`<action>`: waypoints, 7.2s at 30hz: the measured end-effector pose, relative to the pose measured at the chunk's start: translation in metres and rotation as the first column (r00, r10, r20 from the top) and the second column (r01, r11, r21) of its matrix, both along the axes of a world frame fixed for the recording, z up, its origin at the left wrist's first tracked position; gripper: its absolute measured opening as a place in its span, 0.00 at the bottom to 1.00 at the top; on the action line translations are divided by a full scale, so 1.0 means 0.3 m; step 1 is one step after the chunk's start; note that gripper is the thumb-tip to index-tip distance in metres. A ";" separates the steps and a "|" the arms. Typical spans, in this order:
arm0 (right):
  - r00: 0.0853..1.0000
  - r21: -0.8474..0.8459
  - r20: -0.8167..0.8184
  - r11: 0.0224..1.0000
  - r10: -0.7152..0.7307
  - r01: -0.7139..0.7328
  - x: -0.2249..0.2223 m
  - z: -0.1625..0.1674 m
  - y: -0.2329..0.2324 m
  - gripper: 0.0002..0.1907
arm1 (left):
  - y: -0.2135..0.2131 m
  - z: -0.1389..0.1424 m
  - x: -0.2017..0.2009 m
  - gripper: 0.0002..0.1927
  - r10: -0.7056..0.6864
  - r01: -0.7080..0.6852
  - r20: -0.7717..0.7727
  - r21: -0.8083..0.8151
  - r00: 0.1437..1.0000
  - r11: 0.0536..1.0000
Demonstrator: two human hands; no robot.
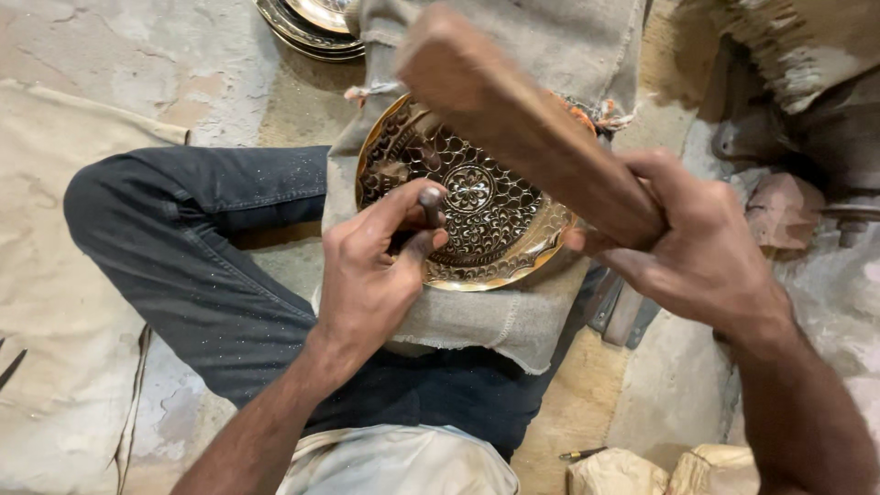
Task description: The person sits on the floor with a decorative brass plate resting on a cloth cushion and hammers a punch against the plate's surface using a wooden mallet, repositioning the punch by hand to work the patterned design across the plate.
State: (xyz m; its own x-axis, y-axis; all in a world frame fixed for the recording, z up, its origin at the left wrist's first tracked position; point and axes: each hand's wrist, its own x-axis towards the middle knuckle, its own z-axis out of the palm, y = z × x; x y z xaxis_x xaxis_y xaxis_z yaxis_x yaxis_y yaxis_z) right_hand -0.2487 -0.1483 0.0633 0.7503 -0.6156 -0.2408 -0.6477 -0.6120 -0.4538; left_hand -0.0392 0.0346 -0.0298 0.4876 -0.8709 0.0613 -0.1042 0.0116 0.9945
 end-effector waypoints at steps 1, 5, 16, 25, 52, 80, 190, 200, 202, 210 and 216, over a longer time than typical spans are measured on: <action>0.998 -0.041 -0.050 0.998 0.037 -0.039 0.014 0.005 -0.005 0.30 | -0.002 -0.005 -0.001 0.23 -0.021 0.021 -0.022 -0.014 1.000 1.000; 0.968 -0.210 -0.176 0.954 0.177 -0.213 0.053 0.031 -0.021 0.34 | -0.006 -0.015 -0.005 0.24 0.004 -0.004 0.019 -0.010 1.000 1.000; 0.941 -0.253 -0.242 0.921 0.235 -0.295 0.036 0.032 -0.073 0.39 | -0.016 0.010 -0.016 0.22 0.060 -0.064 0.149 0.020 0.987 0.998; 0.849 -0.001 -0.522 0.995 0.083 -0.099 0.082 0.049 -0.058 0.33 | -0.023 -0.001 -0.019 0.13 0.052 -0.082 0.343 0.074 0.938 0.994; 0.847 -0.080 -0.509 0.971 0.154 -0.225 0.156 0.080 -0.008 0.33 | -0.022 -0.015 -0.019 0.10 0.079 -0.092 0.211 0.052 0.974 0.994; 0.876 -0.133 -0.446 0.954 0.183 -0.268 0.110 0.092 0.004 0.34 | -0.024 -0.008 -0.043 0.18 0.081 -0.091 0.201 0.040 0.976 0.995; 0.890 0.441 0.085 0.818 -0.449 0.371 -0.455 -0.290 0.498 0.23 | -0.199 -0.039 0.061 0.23 -0.605 0.676 0.458 0.012 0.651 0.737; 0.886 0.460 0.085 0.806 -0.456 0.372 -0.481 -0.320 0.522 0.22 | -0.193 -0.024 0.076 0.22 -0.616 0.688 0.458 0.014 0.641 0.726; 0.896 0.396 0.051 0.833 -0.441 0.387 -0.504 -0.327 0.521 0.20 | -0.193 -0.022 0.077 0.22 -0.576 0.690 0.483 -0.085 0.659 0.718; 0.581 0.574 0.504 0.750 -0.639 0.328 -0.510 -0.338 0.524 0.21 | -0.216 -0.007 0.076 0.24 -0.622 0.711 0.450 -0.042 0.641 0.702; 0.855 0.370 0.117 0.822 -0.504 0.434 -0.450 -0.302 0.497 0.22 | -0.211 0.000 0.078 0.25 -0.586 0.698 0.495 -0.059 0.641 0.713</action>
